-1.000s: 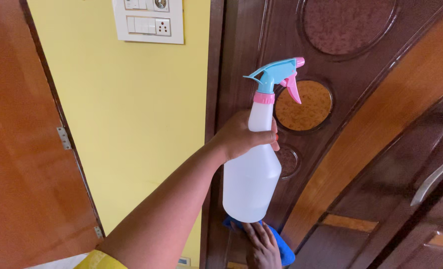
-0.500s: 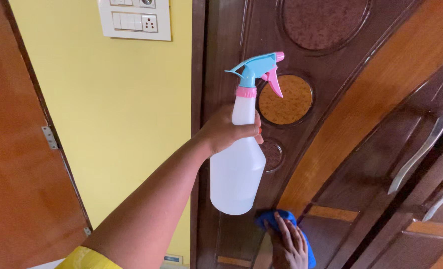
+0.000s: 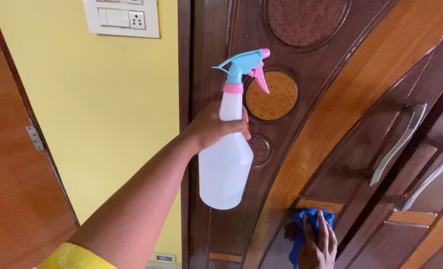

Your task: The person cleans a wooden door by spraying a cleaning solution from a spray bottle and wiping the surface with a blue cloth. The person systematically wipes the door panels and handles while holding the spray bottle in the other hand.

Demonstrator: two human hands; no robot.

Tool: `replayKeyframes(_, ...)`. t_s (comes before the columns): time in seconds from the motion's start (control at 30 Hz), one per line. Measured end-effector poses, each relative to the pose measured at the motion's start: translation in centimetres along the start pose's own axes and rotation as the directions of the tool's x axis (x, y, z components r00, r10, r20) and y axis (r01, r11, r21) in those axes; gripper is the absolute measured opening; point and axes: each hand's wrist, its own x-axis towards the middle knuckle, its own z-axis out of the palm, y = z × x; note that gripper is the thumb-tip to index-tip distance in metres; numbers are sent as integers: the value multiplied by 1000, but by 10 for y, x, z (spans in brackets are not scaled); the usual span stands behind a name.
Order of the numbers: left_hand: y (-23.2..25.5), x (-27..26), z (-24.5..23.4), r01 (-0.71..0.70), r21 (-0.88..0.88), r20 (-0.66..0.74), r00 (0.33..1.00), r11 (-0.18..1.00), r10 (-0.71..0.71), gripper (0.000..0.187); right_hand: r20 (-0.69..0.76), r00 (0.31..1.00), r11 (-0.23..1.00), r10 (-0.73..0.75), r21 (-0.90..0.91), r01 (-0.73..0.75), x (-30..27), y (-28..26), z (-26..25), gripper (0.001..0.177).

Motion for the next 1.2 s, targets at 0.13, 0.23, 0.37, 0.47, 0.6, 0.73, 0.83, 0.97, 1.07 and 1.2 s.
replayKeyframes(0.13, -3, 2, 0, -22, -30, 1, 1000, 999, 22, 17, 12, 992, 987, 129, 91, -129, -17, -24, 10, 61)
replayKeyframes(0.23, -3, 2, 0, -19, -44, -3, 1000, 999, 19, 17, 77, 993, 987, 88, 131, -98, -18, -55, 16, 50)
replayKeyframes(0.37, -1, 1, 2, -19, -25, -14, 1000, 1000, 18, 17, 127, 991, 983, 41, 174, -63, -8, -67, 7, 54)
replayKeyframes(0.47, 0, 1, 1, -25, -21, -6, 1000, 999, 25, 18, 101, 994, 987, 38, 151, -53, -2, -50, 1, 59)
replayKeyframes(0.6, 1, 0, 1, -22, -8, 4, 1000, 1000, 22, 20, 78, 992, 993, 101, 55, -105, 0, -19, -10, 56)
replayKeyframes(0.73, 3, 1, 0, -23, 33, 6, 1000, 999, 22, 20, 67, 976, 978, 209, -29, -207, -1, 17, -18, 62)
replayKeyframes(0.83, 3, 1, 1, -9, 18, -4, 1000, 1000, 9, 21, -4, 966, 965, 260, -27, -260, -6, 35, -14, 58)
replayKeyframes(0.97, 2, 0, 2, -15, -2, -15, 1000, 1000, 15, 20, -51, 935, 936, 351, -18, -353, -17, 38, -7, 56)
replayKeyframes(1.07, 1, 0, 2, -29, -7, -21, 999, 1000, 29, 21, -87, 914, 917, 397, 7, -398, -22, 26, 1, 59)
replayKeyframes(1.2, 1, 1, 1, -33, -32, 1, 999, 999, 33, 21, -60, 925, 925, 375, 80, -370, -25, -5, 5, 68)
